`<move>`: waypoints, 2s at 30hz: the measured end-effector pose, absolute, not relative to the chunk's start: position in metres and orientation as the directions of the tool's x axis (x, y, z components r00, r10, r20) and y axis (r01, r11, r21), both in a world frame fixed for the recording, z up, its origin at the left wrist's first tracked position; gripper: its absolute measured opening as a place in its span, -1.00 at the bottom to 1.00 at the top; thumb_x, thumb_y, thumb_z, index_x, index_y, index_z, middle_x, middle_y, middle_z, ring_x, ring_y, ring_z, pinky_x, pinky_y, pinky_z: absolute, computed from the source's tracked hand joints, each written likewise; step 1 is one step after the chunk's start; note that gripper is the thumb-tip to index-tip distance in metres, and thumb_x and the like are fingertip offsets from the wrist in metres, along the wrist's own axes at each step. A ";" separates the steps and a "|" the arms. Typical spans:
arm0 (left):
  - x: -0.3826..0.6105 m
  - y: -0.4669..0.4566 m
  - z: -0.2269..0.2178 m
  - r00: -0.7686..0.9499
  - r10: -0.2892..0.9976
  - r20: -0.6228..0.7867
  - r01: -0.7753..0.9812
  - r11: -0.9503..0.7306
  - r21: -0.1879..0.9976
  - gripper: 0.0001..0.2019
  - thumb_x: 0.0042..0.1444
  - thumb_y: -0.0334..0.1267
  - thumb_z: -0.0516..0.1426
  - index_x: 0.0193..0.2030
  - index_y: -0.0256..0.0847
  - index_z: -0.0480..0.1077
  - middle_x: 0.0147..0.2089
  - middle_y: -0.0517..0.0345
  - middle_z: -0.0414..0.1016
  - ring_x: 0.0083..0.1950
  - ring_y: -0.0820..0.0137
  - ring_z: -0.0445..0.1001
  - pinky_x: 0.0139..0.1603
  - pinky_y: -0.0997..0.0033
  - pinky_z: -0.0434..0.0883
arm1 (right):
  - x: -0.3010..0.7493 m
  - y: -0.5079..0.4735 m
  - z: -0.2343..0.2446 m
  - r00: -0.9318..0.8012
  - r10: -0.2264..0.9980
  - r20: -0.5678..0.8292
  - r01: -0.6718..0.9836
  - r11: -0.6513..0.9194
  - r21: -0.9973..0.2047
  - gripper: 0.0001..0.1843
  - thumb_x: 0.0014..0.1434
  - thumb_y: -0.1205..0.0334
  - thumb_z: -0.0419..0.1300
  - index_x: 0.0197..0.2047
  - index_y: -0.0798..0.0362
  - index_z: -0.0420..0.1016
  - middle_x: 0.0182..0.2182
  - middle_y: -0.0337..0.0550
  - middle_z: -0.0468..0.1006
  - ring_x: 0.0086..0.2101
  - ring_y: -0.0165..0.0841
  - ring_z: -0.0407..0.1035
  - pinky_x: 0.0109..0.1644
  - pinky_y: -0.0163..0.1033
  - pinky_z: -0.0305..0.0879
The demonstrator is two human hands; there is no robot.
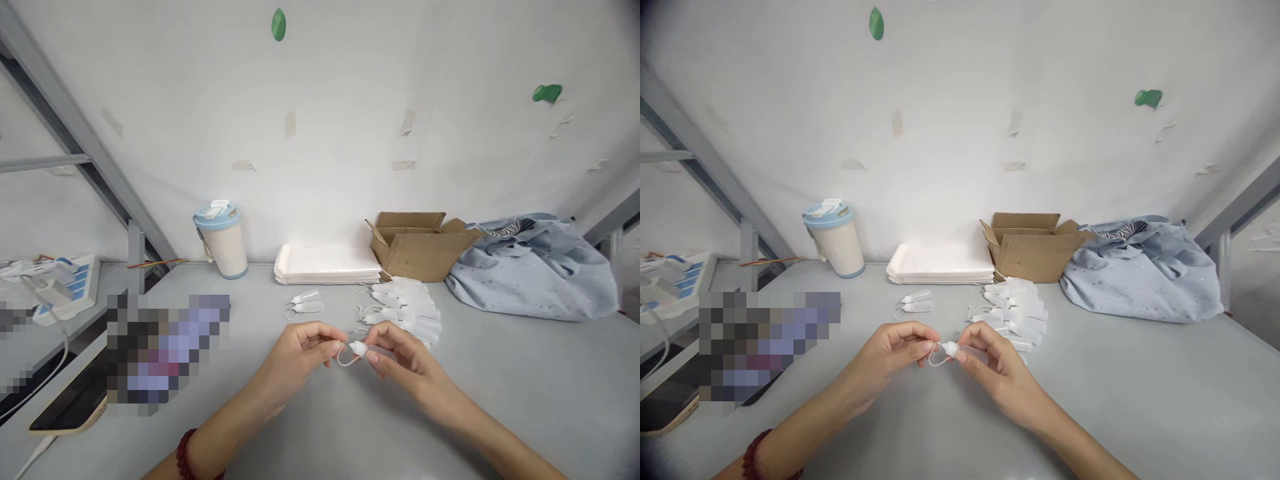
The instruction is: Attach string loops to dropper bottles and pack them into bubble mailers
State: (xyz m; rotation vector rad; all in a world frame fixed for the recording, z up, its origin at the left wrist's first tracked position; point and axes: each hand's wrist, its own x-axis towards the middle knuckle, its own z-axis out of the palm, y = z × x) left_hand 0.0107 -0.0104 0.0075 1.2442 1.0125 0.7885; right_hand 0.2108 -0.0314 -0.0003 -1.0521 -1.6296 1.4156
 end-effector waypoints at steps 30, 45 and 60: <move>0.011 -0.012 0.007 0.298 0.938 -0.178 0.062 0.167 0.984 -0.86 0.00 -0.22 0.22 -0.32 -0.23 0.48 -0.37 0.18 0.47 -0.30 0.43 0.38 -0.22 0.44 0.30 | 0.211 -0.031 0.002 -0.379 0.925 0.002 0.130 0.055 -0.990 -0.76 0.22 0.01 0.09 -0.33 0.00 0.28 -0.40 -0.25 0.43 -0.41 -0.43 0.21 -0.36 -0.31 0.09; 0.012 -0.021 0.004 0.408 0.896 0.172 0.385 -0.340 0.858 -0.81 0.07 -0.41 0.09 -0.20 -0.17 0.48 -0.37 0.20 0.50 -0.31 0.42 0.45 -0.21 0.46 0.35 | 0.223 -0.028 0.004 -0.505 0.855 -0.115 0.166 -0.035 -0.986 -0.74 0.19 -0.01 0.12 -0.30 -0.01 0.21 -0.38 -0.24 0.49 -0.28 -0.34 0.36 -0.25 -0.26 0.12; 0.012 -0.020 -0.002 0.453 0.861 0.230 0.415 -0.432 0.801 -0.79 0.08 -0.43 0.06 -0.21 -0.16 0.48 -0.35 0.15 0.52 -0.28 0.37 0.45 -0.22 0.44 0.36 | 0.219 -0.029 0.000 -0.498 0.865 -0.065 0.204 0.045 -0.978 -0.78 0.21 0.03 0.10 -0.31 -0.01 0.23 -0.32 -0.20 0.48 -0.24 -0.29 0.39 -0.15 -0.18 0.21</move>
